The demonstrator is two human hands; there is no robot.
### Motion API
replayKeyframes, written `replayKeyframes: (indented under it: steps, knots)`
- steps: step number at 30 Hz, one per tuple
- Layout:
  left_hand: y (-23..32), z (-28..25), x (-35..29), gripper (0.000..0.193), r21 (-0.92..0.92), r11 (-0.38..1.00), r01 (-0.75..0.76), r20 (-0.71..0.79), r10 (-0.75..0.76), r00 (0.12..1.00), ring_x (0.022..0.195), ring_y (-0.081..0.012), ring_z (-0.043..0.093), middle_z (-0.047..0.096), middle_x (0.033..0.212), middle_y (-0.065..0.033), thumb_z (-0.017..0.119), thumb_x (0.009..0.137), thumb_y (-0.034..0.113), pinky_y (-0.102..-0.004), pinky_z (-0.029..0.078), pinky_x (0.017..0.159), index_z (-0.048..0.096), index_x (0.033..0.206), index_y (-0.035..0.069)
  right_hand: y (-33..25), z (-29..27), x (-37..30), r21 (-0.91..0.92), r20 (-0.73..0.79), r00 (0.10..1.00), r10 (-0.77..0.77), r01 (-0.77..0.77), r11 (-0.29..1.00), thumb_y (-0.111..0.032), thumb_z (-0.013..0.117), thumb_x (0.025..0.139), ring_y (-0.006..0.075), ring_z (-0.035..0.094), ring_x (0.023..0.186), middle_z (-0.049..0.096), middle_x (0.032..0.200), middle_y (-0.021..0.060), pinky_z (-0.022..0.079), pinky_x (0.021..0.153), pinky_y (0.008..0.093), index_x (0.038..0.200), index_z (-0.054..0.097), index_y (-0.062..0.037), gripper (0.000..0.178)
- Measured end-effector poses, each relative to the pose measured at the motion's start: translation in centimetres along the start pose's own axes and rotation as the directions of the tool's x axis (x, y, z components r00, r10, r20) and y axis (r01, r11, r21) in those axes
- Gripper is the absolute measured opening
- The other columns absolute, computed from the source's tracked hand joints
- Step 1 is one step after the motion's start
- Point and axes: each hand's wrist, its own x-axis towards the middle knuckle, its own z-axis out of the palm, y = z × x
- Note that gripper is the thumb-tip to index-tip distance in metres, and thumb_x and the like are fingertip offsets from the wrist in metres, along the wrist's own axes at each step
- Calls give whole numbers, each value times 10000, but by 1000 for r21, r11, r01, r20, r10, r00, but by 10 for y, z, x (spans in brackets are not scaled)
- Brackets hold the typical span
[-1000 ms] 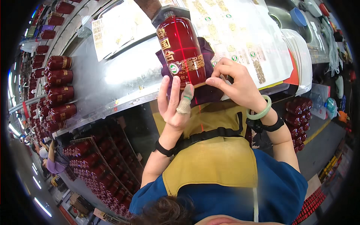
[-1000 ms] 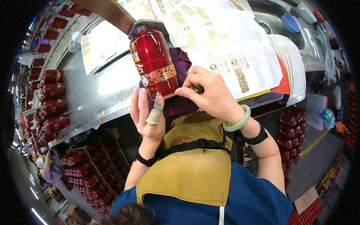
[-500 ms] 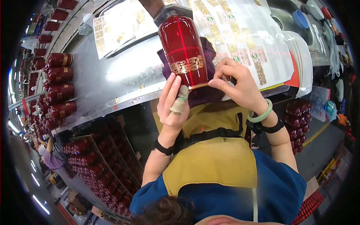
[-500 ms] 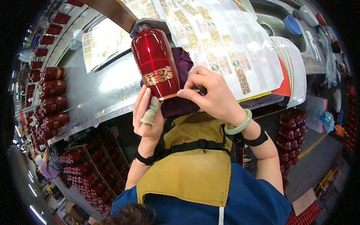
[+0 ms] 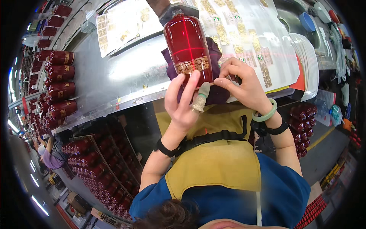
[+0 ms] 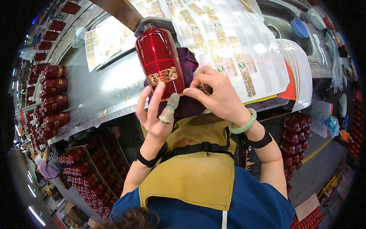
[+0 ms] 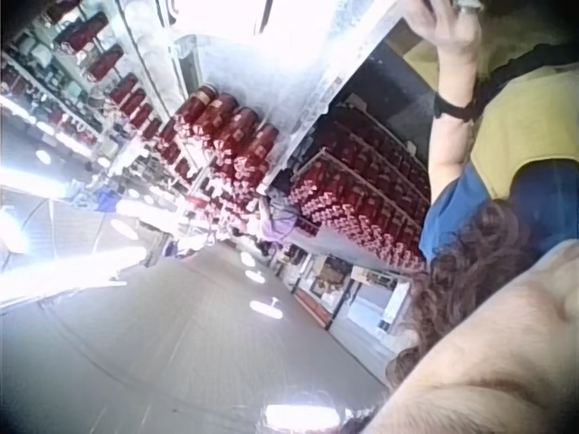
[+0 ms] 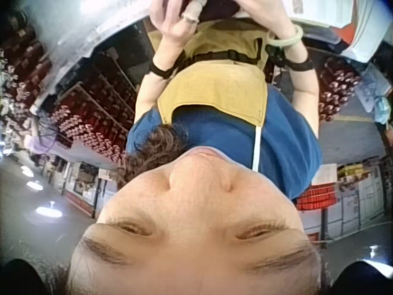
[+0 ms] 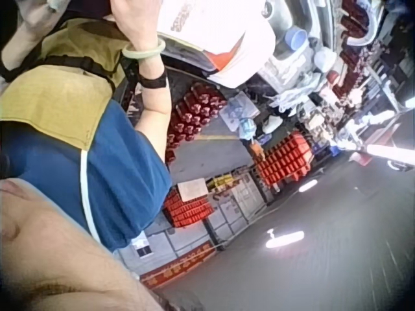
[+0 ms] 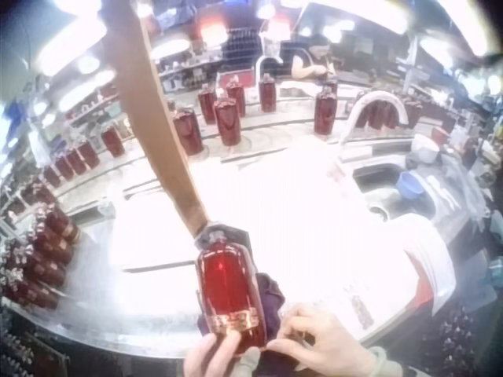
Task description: Applying labels and cleaning red liquor bottles at a factory production line.
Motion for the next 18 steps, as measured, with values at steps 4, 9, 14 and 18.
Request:
replayKeyframes:
  steps: [4,9,14,18]
  knots:
    - [-3,0,16,256,-172,984,-44,-112,25,993,1133,-345,691,735,1171,-152,784,808,-102,-374,608,951,740,1058,-67,0,3,0,39,16,998,53,-53,998,-185,796,885,210,588,724,616,855,83,460,651,331,839,676,-6,220]
    - [-7,0,1,322,-230,968,102,-124,-133,983,1126,-378,704,709,1205,-252,761,825,-106,-427,590,967,709,1143,-101,-11,0,2,70,105,994,25,-32,997,-186,787,896,191,572,706,619,807,72,450,637,323,839,667,-7,224]
    - [-6,-1,5,283,-155,988,-23,-136,2,991,1100,-403,706,735,1129,-236,739,834,-115,-447,601,946,715,1116,-102,-14,-4,-1,136,98,988,116,-128,982,-186,783,902,163,555,667,618,773,67,444,618,313,850,662,-5,224]
    - [-6,0,0,209,-75,996,-41,-108,33,994,1085,-423,703,730,1150,-233,751,830,-98,-446,612,932,738,1036,-64,-9,-4,-1,107,92,983,157,-167,980,-198,777,908,153,533,614,604,728,62,437,593,310,847,659,-3,236]
